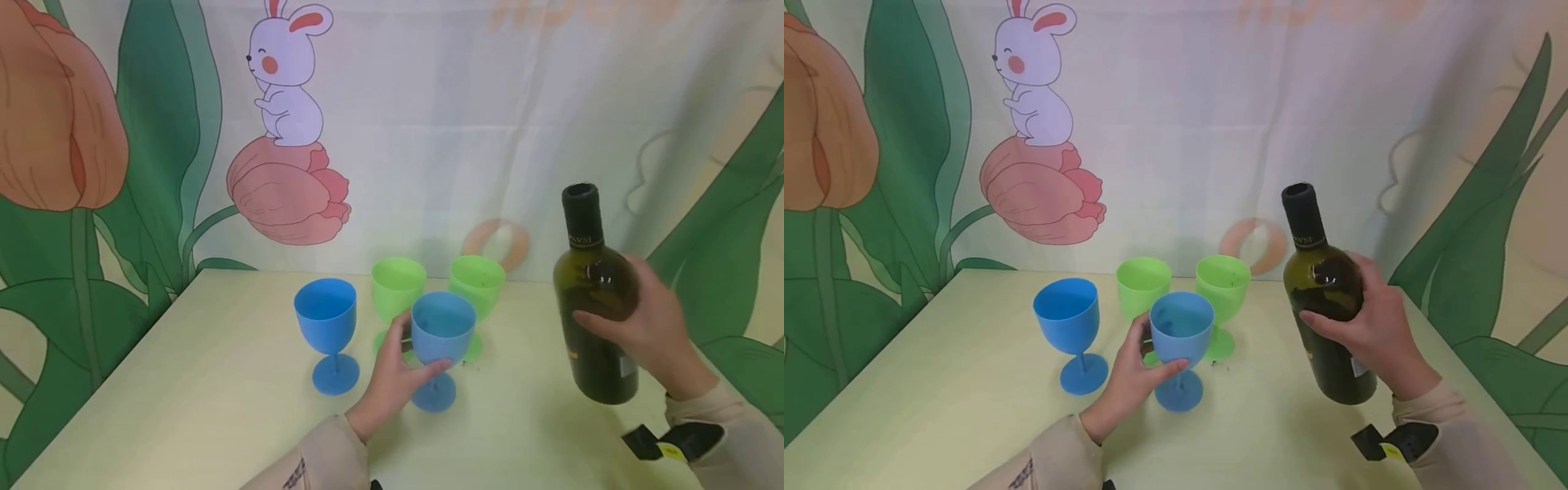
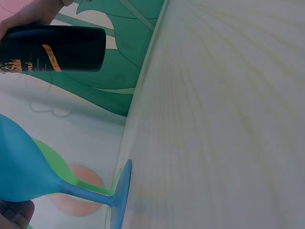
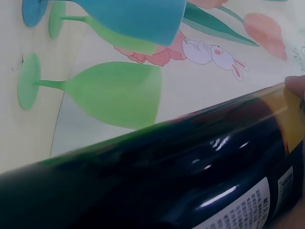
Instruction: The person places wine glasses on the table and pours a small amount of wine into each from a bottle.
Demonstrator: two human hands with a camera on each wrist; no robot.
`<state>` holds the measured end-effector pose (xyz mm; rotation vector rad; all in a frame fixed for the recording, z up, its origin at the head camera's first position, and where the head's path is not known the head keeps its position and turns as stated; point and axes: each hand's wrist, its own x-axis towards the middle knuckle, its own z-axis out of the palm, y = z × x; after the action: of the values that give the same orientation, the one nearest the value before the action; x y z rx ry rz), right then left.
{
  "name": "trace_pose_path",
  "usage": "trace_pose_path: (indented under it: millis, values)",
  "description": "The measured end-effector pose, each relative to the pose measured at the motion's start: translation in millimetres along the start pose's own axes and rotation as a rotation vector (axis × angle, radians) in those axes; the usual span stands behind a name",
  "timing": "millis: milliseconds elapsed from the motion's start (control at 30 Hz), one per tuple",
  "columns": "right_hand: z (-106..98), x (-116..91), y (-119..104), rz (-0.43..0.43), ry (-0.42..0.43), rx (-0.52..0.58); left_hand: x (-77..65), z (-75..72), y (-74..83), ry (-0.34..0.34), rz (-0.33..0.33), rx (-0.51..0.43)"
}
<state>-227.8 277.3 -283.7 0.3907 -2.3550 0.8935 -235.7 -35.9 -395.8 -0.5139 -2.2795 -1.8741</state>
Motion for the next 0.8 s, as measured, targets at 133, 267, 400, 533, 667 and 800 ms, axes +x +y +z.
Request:
trace_pose_path:
  millis: [133, 267, 400, 533, 667, 800]
  values:
    - [0, -2, -2, -0.093, -0.066, -0.033, -0.6, 0.3, -1.0, 0.001, 0.002, 0.003]
    - [2, -2, -3, -0.208, -0.113, -0.072, -1.2, 0.2, -0.8, 0.004, 0.007, 0.002]
    - [6, 0, -6, -0.327, -0.144, -0.107, -1.5, -0.2, 0.1, 0.005, 0.004, 0.003]
    - [11, 1, -7, -0.404, -0.202, -0.135, -1.2, -0.5, -0.1, 0.007, 0.007, 0.011]
    - [16, 0, -8, -0.418, -0.287, -0.133, -0.6, -0.4, -1.0, 0.011, 0.006, 0.016]
    - [18, -1, -8, -0.417, -0.361, -0.123, -0.6, 0.1, -1.3, 0.003, 0.003, 0.004]
